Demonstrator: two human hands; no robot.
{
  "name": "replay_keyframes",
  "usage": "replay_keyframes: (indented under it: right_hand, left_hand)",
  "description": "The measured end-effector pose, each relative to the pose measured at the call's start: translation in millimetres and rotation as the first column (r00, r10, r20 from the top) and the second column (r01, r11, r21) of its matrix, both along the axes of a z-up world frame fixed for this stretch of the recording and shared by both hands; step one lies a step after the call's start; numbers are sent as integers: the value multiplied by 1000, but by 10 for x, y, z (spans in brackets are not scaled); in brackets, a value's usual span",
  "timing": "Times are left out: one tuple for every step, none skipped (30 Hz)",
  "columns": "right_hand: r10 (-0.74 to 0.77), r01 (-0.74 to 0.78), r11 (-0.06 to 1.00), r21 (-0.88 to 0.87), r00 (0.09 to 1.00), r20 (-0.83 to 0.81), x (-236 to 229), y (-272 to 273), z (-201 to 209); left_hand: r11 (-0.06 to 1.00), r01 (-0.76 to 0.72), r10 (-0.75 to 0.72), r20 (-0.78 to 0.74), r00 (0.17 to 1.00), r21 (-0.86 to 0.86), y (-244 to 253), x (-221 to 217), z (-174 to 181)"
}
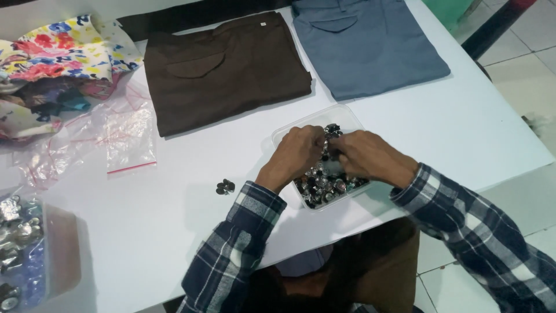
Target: The person is sorting small buttons on a table and placing them into a plastic container.
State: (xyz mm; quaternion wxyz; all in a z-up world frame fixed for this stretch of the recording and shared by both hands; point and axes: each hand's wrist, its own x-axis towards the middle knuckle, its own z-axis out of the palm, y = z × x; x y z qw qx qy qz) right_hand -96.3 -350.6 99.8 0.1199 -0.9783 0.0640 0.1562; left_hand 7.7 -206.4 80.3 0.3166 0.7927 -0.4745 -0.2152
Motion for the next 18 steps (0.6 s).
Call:
replay_keyframes:
  right_hand:
    - [2, -2, 1000, 1, 1000, -4, -8, 38, 67]
    - [-69, 69, 996, 59, 998, -3, -16, 75, 134]
    - [-138, 138, 984, 115, 990, -3, -17, 107, 209]
    - [-135, 134, 984, 114, 991, -3, -17, 83, 182]
    - [-121, 123, 987, 103, 992, -21, -23, 56, 153]
    - [-108, 111, 990, 92, 993, -40, -30, 26, 125]
    - [-109, 112, 989, 92, 993, -38, -6, 52, 124]
    - [-61, 65, 994, 93, 997, -48, 19, 77, 123]
    - [-11, 16, 995, 96, 998, -58, 49, 108, 115]
    - [-11, 17, 995, 97, 998, -58, 42, 128, 80]
    - [78, -75, 995, 71, 996, -35, 39, 150, 47]
    - [166, -165, 985, 42, 986, -14, 37, 171, 13]
    - [166, -165, 985, 45, 986, -17, 34, 127, -135]
    - [179, -180, 983, 28, 984, 21, 29, 82, -283]
    - [195, -196, 981, 7, 979, 62, 35, 31, -420]
    - [197, -197, 980, 6, 979, 62, 17, 58, -396]
    - [179, -180, 984, 4, 982, 55, 5, 88, -371]
    - [162, -162, 987, 3, 986, 48, -8, 118, -346]
  left_hand:
    - [1000, -2, 2, -4, 1000, 1, 22, 1, 38]
    - [1000, -9, 8, -21, 1000, -21, 44, 2, 76]
    - [999, -17, 15, -35, 999, -46, 61, 8, 124]
    - [999, -20, 19, -36, 999, -47, 77, 29, 120]
    - [997, -26, 24, -44, 999, -67, 85, 53, 117]
    - [996, -33, 28, -53, 998, -86, 90, 75, 115]
    - [996, -31, 27, -51, 998, -87, 104, 73, 108]
    - [994, -26, 19, -72, 997, -103, 119, 71, 102]
    - [993, -23, 12, -94, 996, -117, 142, 74, 91]
    - [993, -22, 12, -93, 996, -115, 133, 81, 63]
    - [993, -28, 17, -96, 995, -113, 132, 87, 36]
    - [993, -33, 22, -98, 995, -110, 129, 95, 7]
    - [994, -33, 22, -101, 995, -107, 113, 115, -39]
    - [992, -43, 31, -98, 995, -116, 96, 135, -85]
    - [990, -53, 42, -92, 995, -128, 74, 163, -120]
    - [990, -55, 43, -92, 995, -129, 93, 146, -73]
    - [991, -66, 54, -99, 994, -119, 117, 133, -23]
    - [991, -77, 66, -105, 992, -108, 140, 119, 28]
